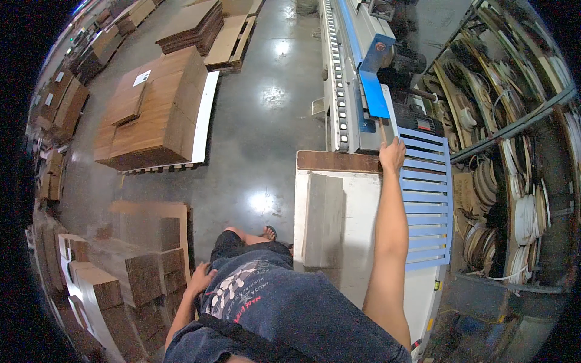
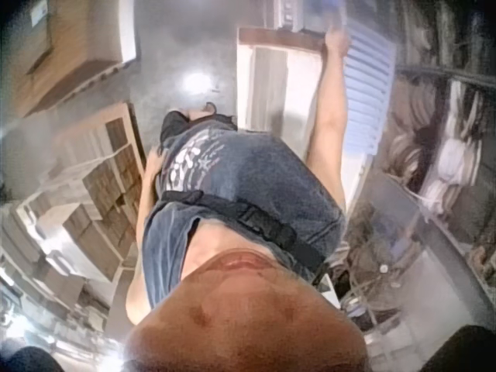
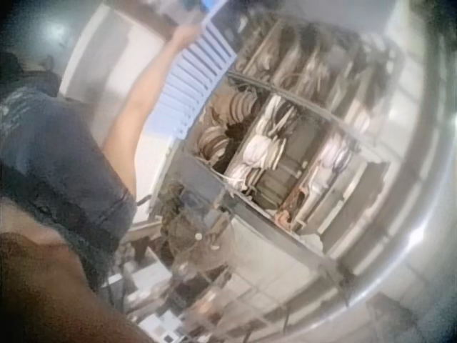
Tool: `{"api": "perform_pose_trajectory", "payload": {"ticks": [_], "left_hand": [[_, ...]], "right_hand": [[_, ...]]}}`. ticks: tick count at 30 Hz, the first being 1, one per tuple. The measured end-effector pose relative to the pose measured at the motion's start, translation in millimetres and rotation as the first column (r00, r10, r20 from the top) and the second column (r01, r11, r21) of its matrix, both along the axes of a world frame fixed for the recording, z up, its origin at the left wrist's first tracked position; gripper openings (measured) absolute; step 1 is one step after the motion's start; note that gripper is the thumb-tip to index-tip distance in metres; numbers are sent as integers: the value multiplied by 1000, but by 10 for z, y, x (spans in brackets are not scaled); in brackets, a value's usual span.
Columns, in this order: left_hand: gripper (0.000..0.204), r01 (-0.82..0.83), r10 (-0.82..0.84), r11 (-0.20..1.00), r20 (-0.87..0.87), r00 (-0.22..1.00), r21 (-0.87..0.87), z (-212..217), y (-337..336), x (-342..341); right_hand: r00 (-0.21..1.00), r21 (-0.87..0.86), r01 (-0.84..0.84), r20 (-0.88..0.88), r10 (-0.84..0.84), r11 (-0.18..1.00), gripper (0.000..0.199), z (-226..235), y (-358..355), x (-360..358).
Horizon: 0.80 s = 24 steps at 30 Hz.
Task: Processing and stacking wood panels using industrial machinery in a furniture factory.
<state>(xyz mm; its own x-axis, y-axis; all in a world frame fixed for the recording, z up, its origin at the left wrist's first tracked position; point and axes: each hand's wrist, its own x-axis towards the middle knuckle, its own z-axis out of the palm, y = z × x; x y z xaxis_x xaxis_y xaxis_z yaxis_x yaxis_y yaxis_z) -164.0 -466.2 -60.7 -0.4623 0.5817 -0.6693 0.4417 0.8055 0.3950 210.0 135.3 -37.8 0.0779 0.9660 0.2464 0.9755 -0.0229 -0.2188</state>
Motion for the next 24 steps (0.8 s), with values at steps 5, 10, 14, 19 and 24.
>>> {"api": "perform_pose_trajectory", "payload": {"ticks": [5,10,14,19,24], "left_hand": [[62,110,-105,993,-126,986,34,104,34,-35],[60,111,-95,991,-180,979,77,263,289,-385],[57,112,-80,976,-169,982,187,532,691,-535],[57,209,-211,911,-34,977,357,924,1437,-236],[56,3,-352,882,655,668,471,1238,2041,466]], "right_hand": [[999,-99,-24,-51,19,995,47,-107,-67,-50],[990,-104,9,-136,-23,995,42,-136,-647,217],[-8,-340,-319,-932,-361,885,37,-13,-1356,622],[-523,-66,-448,-790,-321,892,43,272,-2547,652],[-219,-153,-363,-945,-244,919,45,548,-3302,458]]}}
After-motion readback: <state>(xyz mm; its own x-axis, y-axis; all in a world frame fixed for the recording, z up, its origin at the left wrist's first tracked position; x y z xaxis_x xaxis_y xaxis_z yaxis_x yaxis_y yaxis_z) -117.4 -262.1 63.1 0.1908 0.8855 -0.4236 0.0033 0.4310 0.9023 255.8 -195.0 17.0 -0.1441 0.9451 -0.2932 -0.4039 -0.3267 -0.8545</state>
